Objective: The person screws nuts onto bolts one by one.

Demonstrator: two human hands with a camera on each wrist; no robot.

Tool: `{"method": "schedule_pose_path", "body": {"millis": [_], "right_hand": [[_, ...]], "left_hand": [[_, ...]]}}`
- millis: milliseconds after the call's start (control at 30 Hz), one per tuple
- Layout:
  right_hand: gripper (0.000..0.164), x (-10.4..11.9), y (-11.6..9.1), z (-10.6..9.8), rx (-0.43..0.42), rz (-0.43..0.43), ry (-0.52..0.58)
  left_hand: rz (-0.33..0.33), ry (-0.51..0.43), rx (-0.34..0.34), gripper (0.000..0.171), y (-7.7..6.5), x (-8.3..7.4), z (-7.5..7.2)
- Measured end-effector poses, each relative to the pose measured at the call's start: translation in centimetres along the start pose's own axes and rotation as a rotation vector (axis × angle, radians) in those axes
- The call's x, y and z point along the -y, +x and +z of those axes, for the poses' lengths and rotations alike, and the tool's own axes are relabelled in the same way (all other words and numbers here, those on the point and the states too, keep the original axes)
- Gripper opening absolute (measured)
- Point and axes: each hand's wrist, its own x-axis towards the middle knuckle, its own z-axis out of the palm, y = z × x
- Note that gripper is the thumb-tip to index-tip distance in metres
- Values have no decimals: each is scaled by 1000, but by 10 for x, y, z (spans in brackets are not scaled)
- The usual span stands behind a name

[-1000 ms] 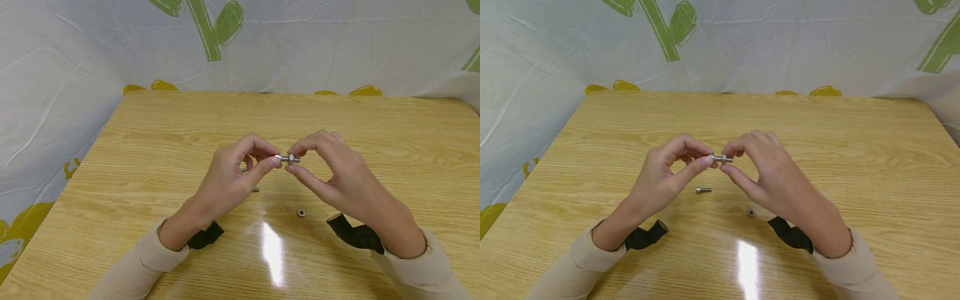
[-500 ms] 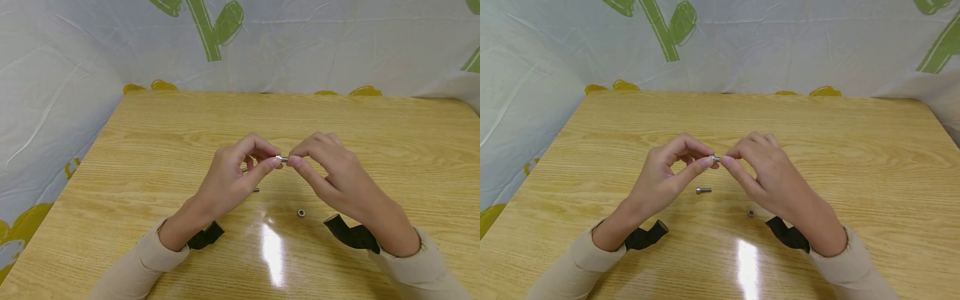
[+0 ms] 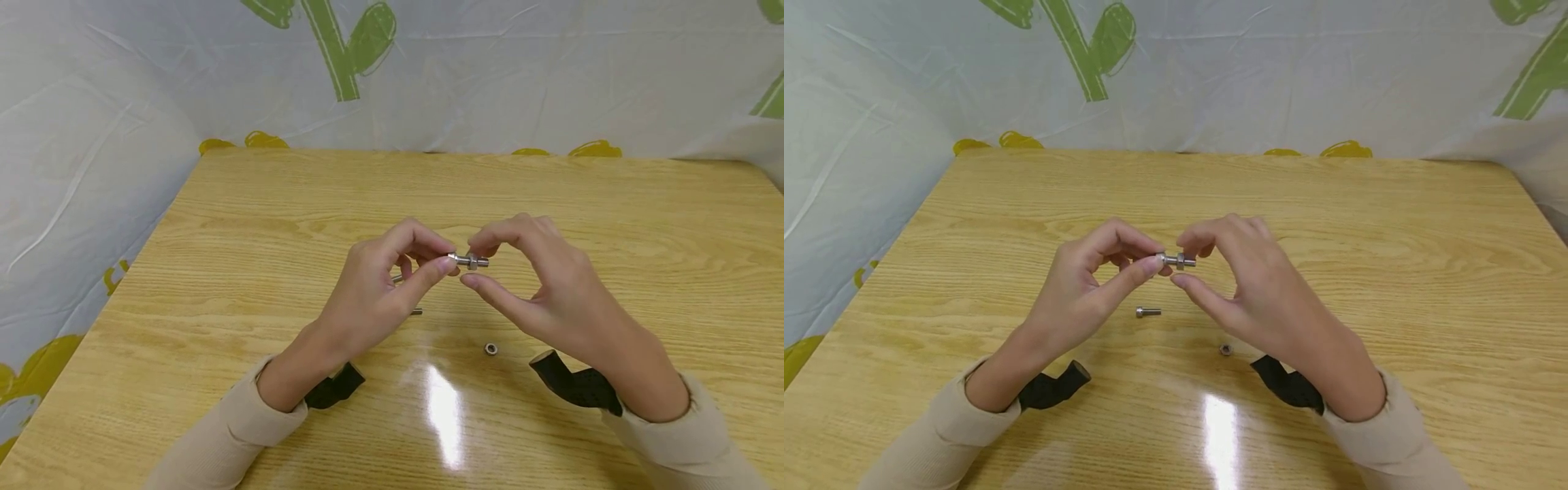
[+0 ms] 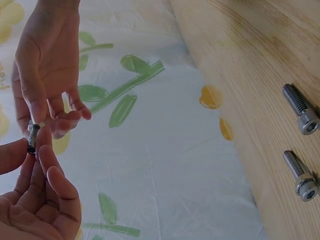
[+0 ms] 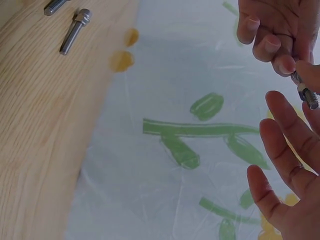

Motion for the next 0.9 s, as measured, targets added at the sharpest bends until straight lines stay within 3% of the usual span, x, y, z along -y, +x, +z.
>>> {"method": "schedule_pose_path", "body": {"millis": [100, 333, 767, 900], "right_hand": [[29, 0, 1, 1, -13, -30, 10], [35, 1, 1, 0, -15, -38, 8], [7, 1, -1, 3, 13, 26, 28], [22, 5, 3, 3, 16, 20, 27]], "left_hand": [[-1, -5, 0, 10, 0, 0, 0], [2, -14, -4, 10, -1, 0, 0], [1, -35, 7, 10, -1, -1, 2], [-1, -31, 8, 10, -1, -1, 2]]}}
